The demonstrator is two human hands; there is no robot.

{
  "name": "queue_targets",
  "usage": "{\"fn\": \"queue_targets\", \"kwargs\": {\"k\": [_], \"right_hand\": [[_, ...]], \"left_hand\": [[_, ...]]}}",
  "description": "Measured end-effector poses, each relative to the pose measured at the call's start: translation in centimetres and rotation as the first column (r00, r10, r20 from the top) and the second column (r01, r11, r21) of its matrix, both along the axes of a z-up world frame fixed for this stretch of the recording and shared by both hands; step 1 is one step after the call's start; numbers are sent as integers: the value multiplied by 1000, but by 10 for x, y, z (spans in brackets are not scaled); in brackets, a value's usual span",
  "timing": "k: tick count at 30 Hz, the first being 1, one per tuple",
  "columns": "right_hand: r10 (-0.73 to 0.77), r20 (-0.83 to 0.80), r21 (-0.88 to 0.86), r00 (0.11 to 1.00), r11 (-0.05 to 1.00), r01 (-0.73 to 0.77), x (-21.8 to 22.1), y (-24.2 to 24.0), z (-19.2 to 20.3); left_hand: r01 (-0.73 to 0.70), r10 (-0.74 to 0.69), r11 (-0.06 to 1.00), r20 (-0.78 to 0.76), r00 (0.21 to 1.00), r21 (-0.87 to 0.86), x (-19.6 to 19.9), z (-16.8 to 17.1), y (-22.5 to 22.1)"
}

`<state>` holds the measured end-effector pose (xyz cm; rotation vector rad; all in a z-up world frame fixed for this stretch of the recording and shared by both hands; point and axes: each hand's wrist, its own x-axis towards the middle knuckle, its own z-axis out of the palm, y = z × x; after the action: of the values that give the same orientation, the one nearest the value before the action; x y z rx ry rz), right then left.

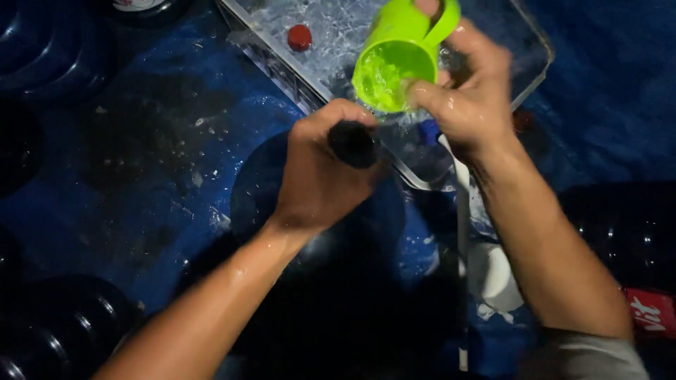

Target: Manually scrubbing the exterior of large plastic water jugs with soap and water, followed by rinsing with a hose.

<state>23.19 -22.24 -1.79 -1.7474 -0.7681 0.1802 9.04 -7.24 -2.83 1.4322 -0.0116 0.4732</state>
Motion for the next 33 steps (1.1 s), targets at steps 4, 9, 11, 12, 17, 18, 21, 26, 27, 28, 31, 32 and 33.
{"fn": "queue_targets", "kwargs": {"k": [4,9,11,12,17,18,21,26,27,28,31,32,33], "right_hand": [[131,440,-124,889,989,-85,-39,3,60],[121,797,-164,591,986,20,-52,8,58],[70,814,-152,577,984,96,-38,-2,40],[25,835,-138,550,977,165,-30,-10,35],[-176,286,-115,942,970,216,19,-33,-24],[-78,-88,-136,993,989,66,22,-44,-27],[-121,674,-294,728,861,415,-11,-122,-46],[-206,387,-806,899,397,439,-158,-241,-131],[-209,312,-889,927,279,362,-189,-255,-145],[-195,318,-885,928,290,364,-182,-249,-156],[-96,445,-889,890,73,452,-170,-252,-193],[-68,387,-919,920,55,391,-161,-257,-215],[-44,332,-942,942,34,333,-148,-261,-236]], "left_hand": [[-8,1,997,86,996,78,-1,18,-1],[-235,34,827,371,928,510,4,13,2],[-116,-15,874,265,964,472,-5,14,3],[-10,-67,908,168,983,419,-8,18,3],[-1,15,894,-28,999,448,-78,85,-22],[-12,28,862,-24,999,506,-92,105,-25],[-228,260,833,8,966,503,-143,131,-17],[-309,355,835,-15,935,455,-167,85,-39],[-297,332,842,1,943,451,-165,73,-44],[-315,348,834,11,937,453,-162,62,-51],[-292,254,917,166,953,273,-155,37,-73],[-239,221,930,96,971,280,-155,33,-77],[-184,182,941,32,983,284,-152,30,-81]]}}
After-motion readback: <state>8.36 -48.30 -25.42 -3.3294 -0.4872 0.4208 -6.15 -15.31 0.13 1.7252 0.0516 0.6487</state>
